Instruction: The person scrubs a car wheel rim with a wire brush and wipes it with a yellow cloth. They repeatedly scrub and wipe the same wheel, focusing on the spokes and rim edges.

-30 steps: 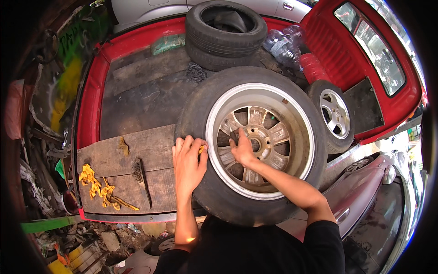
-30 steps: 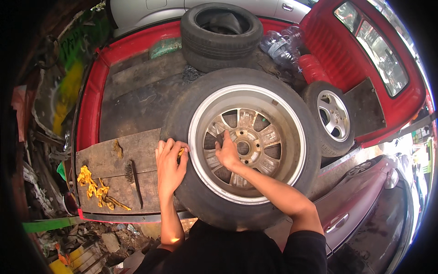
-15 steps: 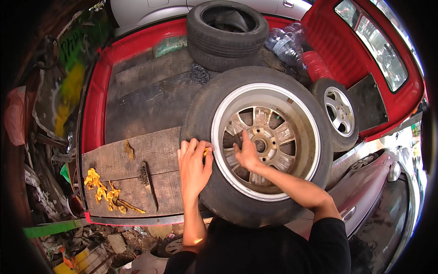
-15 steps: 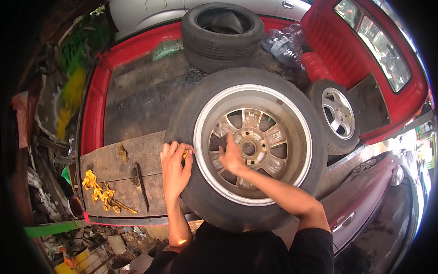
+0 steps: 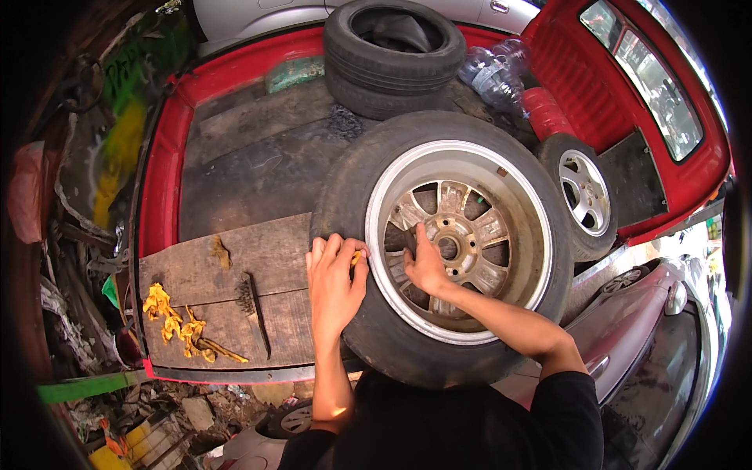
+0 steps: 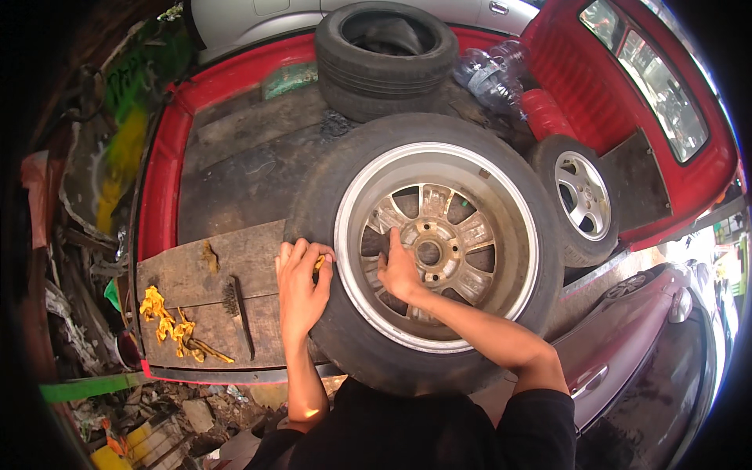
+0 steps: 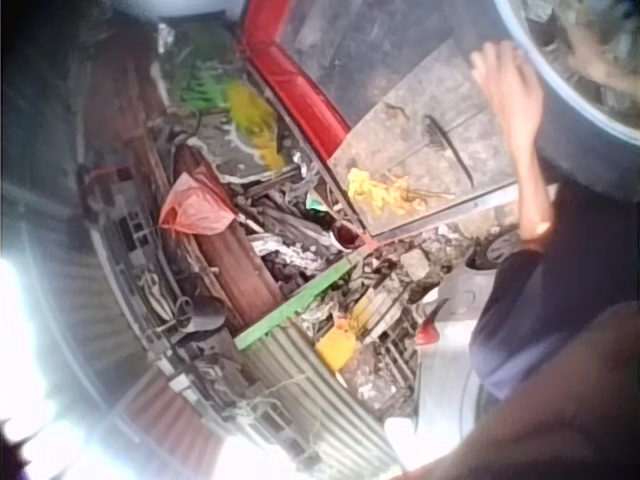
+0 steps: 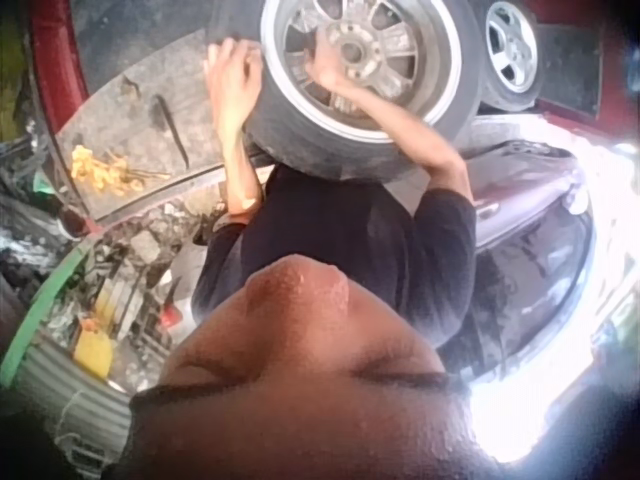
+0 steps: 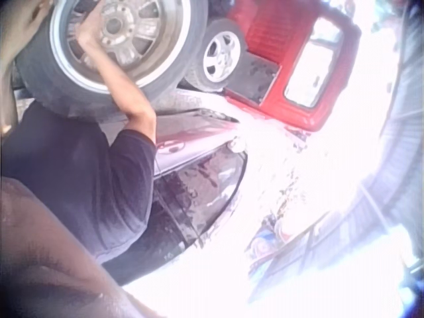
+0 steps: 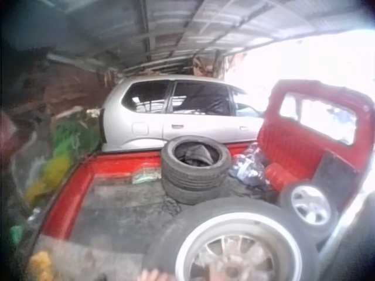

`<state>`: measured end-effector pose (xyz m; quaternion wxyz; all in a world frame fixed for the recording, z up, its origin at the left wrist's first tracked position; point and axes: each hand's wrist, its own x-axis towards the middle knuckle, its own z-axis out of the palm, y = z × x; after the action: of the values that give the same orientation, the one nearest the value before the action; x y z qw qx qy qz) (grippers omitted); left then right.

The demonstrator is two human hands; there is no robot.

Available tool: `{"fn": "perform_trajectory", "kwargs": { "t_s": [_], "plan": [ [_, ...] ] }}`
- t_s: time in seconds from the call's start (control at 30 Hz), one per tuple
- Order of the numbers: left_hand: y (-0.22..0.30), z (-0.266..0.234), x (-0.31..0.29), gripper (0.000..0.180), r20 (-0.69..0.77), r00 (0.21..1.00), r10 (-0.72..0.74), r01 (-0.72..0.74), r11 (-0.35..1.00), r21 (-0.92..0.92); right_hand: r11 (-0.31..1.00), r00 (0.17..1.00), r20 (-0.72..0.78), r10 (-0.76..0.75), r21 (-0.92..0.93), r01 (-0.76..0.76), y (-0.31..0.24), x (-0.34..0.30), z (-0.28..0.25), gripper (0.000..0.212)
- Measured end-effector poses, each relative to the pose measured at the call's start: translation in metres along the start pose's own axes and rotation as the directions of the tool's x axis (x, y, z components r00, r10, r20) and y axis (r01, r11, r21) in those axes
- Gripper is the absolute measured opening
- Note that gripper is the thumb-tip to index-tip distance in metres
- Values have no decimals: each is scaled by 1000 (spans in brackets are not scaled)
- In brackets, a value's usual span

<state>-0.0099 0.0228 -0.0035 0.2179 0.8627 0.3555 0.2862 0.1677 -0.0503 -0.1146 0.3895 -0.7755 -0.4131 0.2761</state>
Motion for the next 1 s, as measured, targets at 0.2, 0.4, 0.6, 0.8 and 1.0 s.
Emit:
{"fn": "perform_trajectory", "kwargs": {
  "t_s": [0.2, 0.4, 0.6, 0.8, 1.0],
  "plan": [
    [0, 0, -1, 2, 14, 1000, -10, 10, 1000, -12, 998, 995, 85, 53, -38, -50, 0, -3, 1, 62],
    [1, -1, 0, 2, 15, 1000, -13, 13, 1000, 1, 999, 999, -16, 35, 3, -35, -14, -4, -6, 70],
    [0, -1, 0, 2, 2, 1000, -6, 6, 1000, -10, 989, 995, -31, 96, 116, -92, -16, -2, -12, 70],
    [1, -1, -1, 2, 3, 1000, -6, 6, 1000, 9, 996, 995, 44, 93, 15, -93, -13, 1, -8, 69],
    [0, -1, 1, 3, -7, 1000, -10, 10, 1000, -21, 986, 971, 173, 167, 0, -169, -16, -2, -9, 66]
  ]
}}
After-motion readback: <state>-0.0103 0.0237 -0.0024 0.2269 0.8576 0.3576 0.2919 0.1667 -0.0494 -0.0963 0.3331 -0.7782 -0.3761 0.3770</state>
